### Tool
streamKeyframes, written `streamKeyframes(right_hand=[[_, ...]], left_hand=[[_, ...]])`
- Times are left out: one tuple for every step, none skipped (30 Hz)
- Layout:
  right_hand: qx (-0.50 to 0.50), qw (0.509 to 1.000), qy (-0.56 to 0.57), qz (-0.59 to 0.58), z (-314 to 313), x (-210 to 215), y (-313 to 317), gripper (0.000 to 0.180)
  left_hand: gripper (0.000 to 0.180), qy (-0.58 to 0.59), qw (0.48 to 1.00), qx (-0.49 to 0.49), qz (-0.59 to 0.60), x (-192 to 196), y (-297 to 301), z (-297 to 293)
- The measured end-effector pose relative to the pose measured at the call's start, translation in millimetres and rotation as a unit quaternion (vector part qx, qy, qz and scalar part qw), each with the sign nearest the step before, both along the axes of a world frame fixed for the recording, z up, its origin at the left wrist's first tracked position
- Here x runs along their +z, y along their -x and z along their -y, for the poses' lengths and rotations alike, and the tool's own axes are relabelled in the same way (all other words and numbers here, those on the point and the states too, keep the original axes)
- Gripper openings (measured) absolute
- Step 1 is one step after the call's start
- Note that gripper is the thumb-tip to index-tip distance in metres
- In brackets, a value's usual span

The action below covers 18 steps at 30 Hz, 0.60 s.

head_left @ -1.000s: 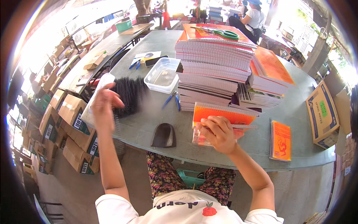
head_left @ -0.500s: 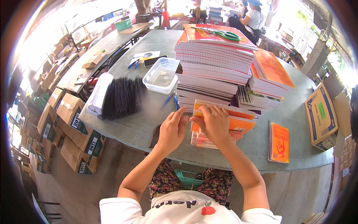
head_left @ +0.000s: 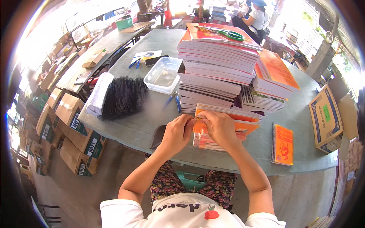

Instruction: The person binds notebooks by inserting plastic coils through the holes of a stack of papers and covers using their hands.

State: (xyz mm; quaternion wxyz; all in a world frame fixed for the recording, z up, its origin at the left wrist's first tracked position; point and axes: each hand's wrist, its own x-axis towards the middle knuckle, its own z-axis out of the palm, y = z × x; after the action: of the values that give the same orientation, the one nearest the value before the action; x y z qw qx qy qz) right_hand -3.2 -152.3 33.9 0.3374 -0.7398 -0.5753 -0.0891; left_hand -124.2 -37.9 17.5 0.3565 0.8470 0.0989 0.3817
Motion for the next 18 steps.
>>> streamKeyframes(right_hand=[[-0.001,1.0,0.0,0.0,1,1,1,0.013],[-0.001,1.0,0.01,-0.011,2,3,2,0.014],[-0.001,1.0,0.019,-0.022,2,4,2,0.015],[-0.001,1.0,0.019,-0.021,3,6,3,0.015],[0.004,0.999,0.025,-0.033,4,8,3,0.016],[0.009,0.998,0.031,-0.044,4,9,3,0.017],[0.009,0.998,0.032,-0.044,3,11,4,0.017],[0.013,0.998,0.035,-0.057,2,12,6,0.018],[0.017,0.997,0.038,-0.069,1,13,7,0.018],[0.017,0.997,0.039,-0.069,-1,11,7,0.018],[0.024,0.998,0.009,-0.049,-4,7,6,0.018],[0.03,0.999,-0.021,-0.029,-6,5,5,0.019],[0.034,0.999,-0.02,-0.029,-6,6,5,0.019],[0.042,0.999,-0.01,-0.029,-6,8,5,0.018],[0.05,0.998,-0.001,-0.028,-5,9,5,0.018],[0.044,0.999,0.003,-0.026,-1,8,0,0.018],[0.058,0.997,0.015,-0.04,1,9,-1,0.021],[0.072,0.996,0.027,-0.053,2,9,-1,0.025]], left_hand=[[0.009,0.0,1.0,-0.001,0.0,0,0,1],[0.009,-0.002,1.0,0.006,0.002,0,0,1],[0.008,-0.004,1.0,0.014,0.003,0,1,2],[0.008,-0.004,1.0,0.015,0.004,1,1,4],[0.008,0.0,1.0,0.017,0.018,3,2,6],[0.007,0.004,0.999,0.019,0.031,4,2,7],[0.007,0.004,0.999,0.02,0.031,3,3,4],[0.008,0.053,0.998,0.013,0.005,2,4,0],[0.01,0.102,0.994,0.005,-0.022,0,3,-4],[0.01,0.103,0.994,0.006,-0.022,-4,1,-6],[0.012,-0.027,0.999,0.016,0.044,-8,-1,-8],[0.015,-0.157,0.981,0.026,0.108,-9,-3,-10],[0.015,-0.156,0.981,0.03,0.107,-9,-3,-14],[0.016,-0.152,0.984,0.009,0.095,-7,-3,-20],[0.016,-0.149,0.985,-0.011,0.082,-6,-1,-27],[0.022,0.037,0.997,-0.057,-0.036,9,2,-27],[0.022,0.037,0.997,-0.056,-0.036,11,6,-36],[0.024,0.05,0.987,-0.111,-0.105,12,9,-45]])
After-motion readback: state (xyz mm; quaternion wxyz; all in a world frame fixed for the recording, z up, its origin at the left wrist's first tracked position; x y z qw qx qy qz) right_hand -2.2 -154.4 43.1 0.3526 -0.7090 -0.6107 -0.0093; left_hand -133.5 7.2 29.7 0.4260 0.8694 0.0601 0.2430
